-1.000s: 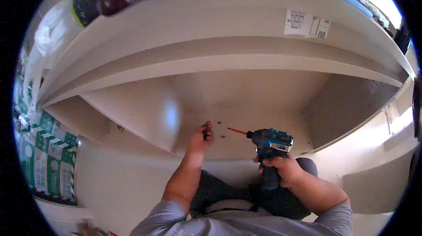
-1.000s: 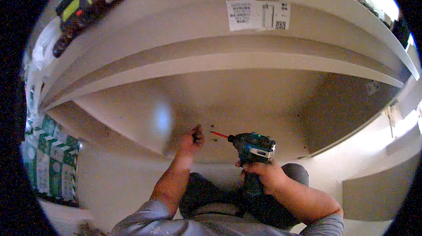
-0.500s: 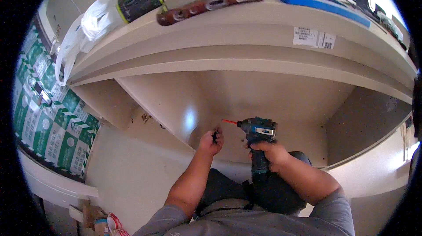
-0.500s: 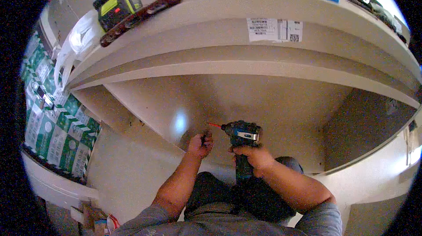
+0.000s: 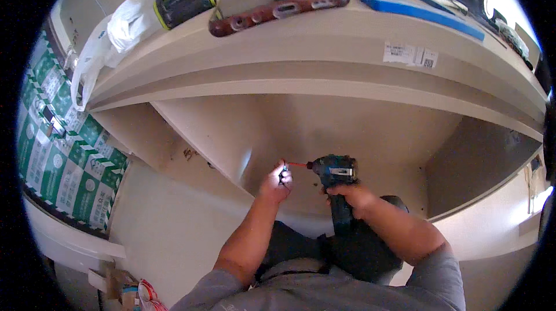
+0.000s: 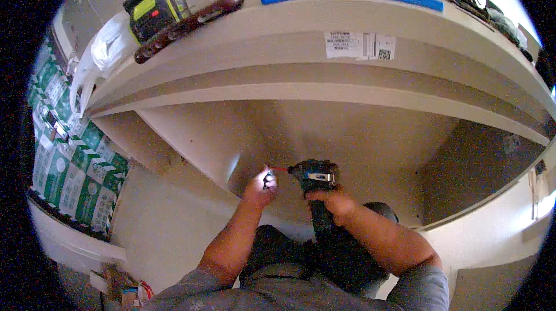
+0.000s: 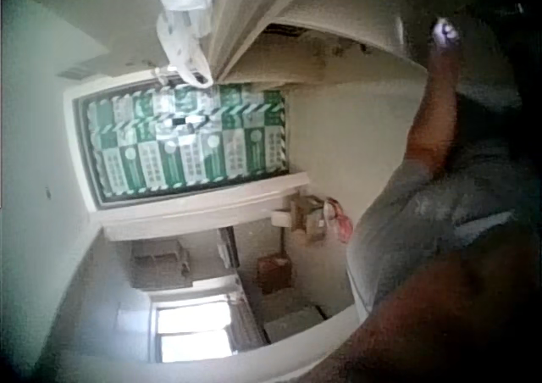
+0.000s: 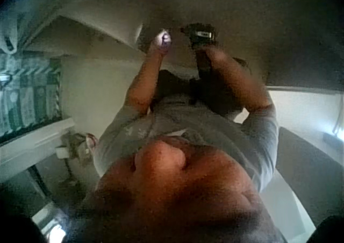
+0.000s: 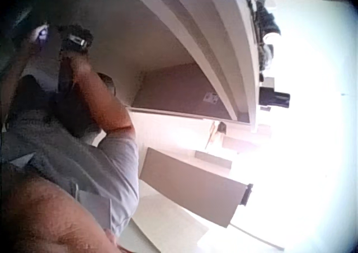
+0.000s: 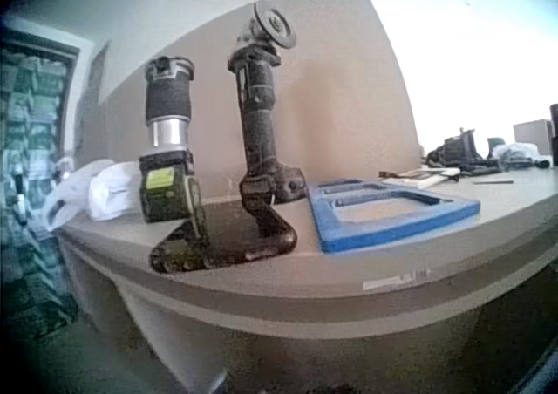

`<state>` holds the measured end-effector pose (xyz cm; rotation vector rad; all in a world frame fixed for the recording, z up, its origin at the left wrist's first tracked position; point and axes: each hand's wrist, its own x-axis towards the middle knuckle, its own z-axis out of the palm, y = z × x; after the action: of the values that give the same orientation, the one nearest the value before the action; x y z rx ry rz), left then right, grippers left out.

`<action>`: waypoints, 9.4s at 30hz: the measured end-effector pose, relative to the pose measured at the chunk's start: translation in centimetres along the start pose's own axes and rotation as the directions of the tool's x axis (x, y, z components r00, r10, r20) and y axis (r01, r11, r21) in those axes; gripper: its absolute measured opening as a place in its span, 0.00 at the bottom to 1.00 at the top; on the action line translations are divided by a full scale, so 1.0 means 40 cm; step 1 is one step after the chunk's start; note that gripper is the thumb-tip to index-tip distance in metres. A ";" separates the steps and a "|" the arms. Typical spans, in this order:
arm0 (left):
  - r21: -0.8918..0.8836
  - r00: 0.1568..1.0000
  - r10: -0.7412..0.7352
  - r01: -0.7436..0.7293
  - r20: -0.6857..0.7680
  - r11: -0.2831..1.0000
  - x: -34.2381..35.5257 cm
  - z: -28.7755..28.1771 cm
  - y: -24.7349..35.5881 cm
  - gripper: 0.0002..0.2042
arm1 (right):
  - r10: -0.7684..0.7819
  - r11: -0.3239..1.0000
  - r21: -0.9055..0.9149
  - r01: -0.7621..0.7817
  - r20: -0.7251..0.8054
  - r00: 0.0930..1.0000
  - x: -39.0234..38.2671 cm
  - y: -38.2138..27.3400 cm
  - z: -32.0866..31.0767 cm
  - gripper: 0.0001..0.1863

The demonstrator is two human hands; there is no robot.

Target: The person uses a power drill to screw small brackets or hardware into the interior walls of a wooden cabinet unit.

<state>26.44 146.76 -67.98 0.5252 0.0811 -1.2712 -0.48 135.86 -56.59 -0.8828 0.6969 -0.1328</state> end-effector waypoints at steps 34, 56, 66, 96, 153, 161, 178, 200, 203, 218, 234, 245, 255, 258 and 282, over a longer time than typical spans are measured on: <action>-0.066 0.937 0.294 -0.311 -0.190 0.948 0.003 0.199 -0.068 0.05 | -0.194 0.976 -0.094 0.196 0.028 0.981 0.010 -0.021 0.000 0.20; -0.350 0.928 0.345 -0.279 0.142 0.894 0.050 0.186 -0.095 0.08 | -0.354 0.935 0.004 0.354 0.032 0.935 0.035 0.011 0.038 0.22; -0.413 0.993 0.107 -0.081 0.041 0.907 -0.013 0.112 -0.034 0.12 | -0.266 0.952 0.138 0.273 -0.070 0.961 0.007 -0.001 0.102 0.23; 0.088 0.987 0.144 -0.150 0.069 0.985 -0.113 0.140 0.091 0.13 | -0.234 0.971 0.074 0.229 0.068 0.970 -0.034 -0.034 0.090 0.26; 0.096 0.995 0.095 -0.098 0.041 0.991 -0.126 0.156 0.094 0.04 | -0.126 0.992 0.017 0.125 0.062 0.990 -0.051 -0.035 0.064 0.20; 0.304 0.991 0.127 -0.110 -0.037 0.946 -0.129 0.168 0.090 0.09 | -0.132 0.991 -0.002 0.132 0.097 0.987 -0.038 -0.028 0.040 0.18; 0.759 0.966 -0.163 -0.050 0.203 0.649 -0.164 0.214 0.172 0.13 | -0.057 0.998 -0.027 0.064 0.215 0.975 -0.048 -0.042 0.027 0.19; 0.550 0.983 -0.149 0.065 0.110 0.833 -0.234 0.275 0.169 0.13 | -0.115 0.992 0.076 0.098 0.278 0.954 -0.032 -0.027 0.054 0.20; 0.364 0.992 0.013 0.035 -0.129 0.931 -0.233 0.220 0.121 0.15 | -0.149 0.983 0.143 0.112 0.279 0.949 -0.029 -0.013 0.058 0.22; 0.165 0.931 -0.011 0.076 -0.364 0.983 -0.351 -0.214 -0.233 0.15 | -0.337 0.935 0.082 0.344 0.501 0.797 0.031 -0.050 0.104 0.27; 0.282 0.941 -0.044 0.144 -0.336 0.949 -0.406 -0.168 -0.268 0.14 | -0.417 0.849 -0.124 0.514 0.440 0.795 0.019 -0.091 0.113 0.20; 0.315 0.946 0.052 0.054 -0.320 0.948 -0.419 -0.125 -0.289 0.12 | -0.421 0.864 -0.069 0.499 0.446 0.790 0.027 -0.089 0.115 0.24; 0.760 0.838 0.503 -0.465 0.213 0.454 -0.382 -0.119 -0.238 0.12 | -0.412 0.864 -0.128 0.486 0.375 0.830 -0.001 -0.092 0.093 0.21; 0.379 0.943 0.301 -0.230 -0.141 0.896 -0.366 -0.010 -0.147 0.11 | -0.298 0.911 -0.166 0.378 0.368 0.881 0.007 -0.095 0.057 0.24; 0.329 0.947 0.309 -0.266 -0.085 0.906 -0.221 0.206 -0.069 0.08 | -0.211 0.819 -0.495 0.289 0.208 0.955 0.006 -0.134 -0.049 0.22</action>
<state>19.29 150.62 -58.62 0.8669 -0.0858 -0.9596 -0.58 131.01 -53.54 -1.4976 0.4784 -0.1145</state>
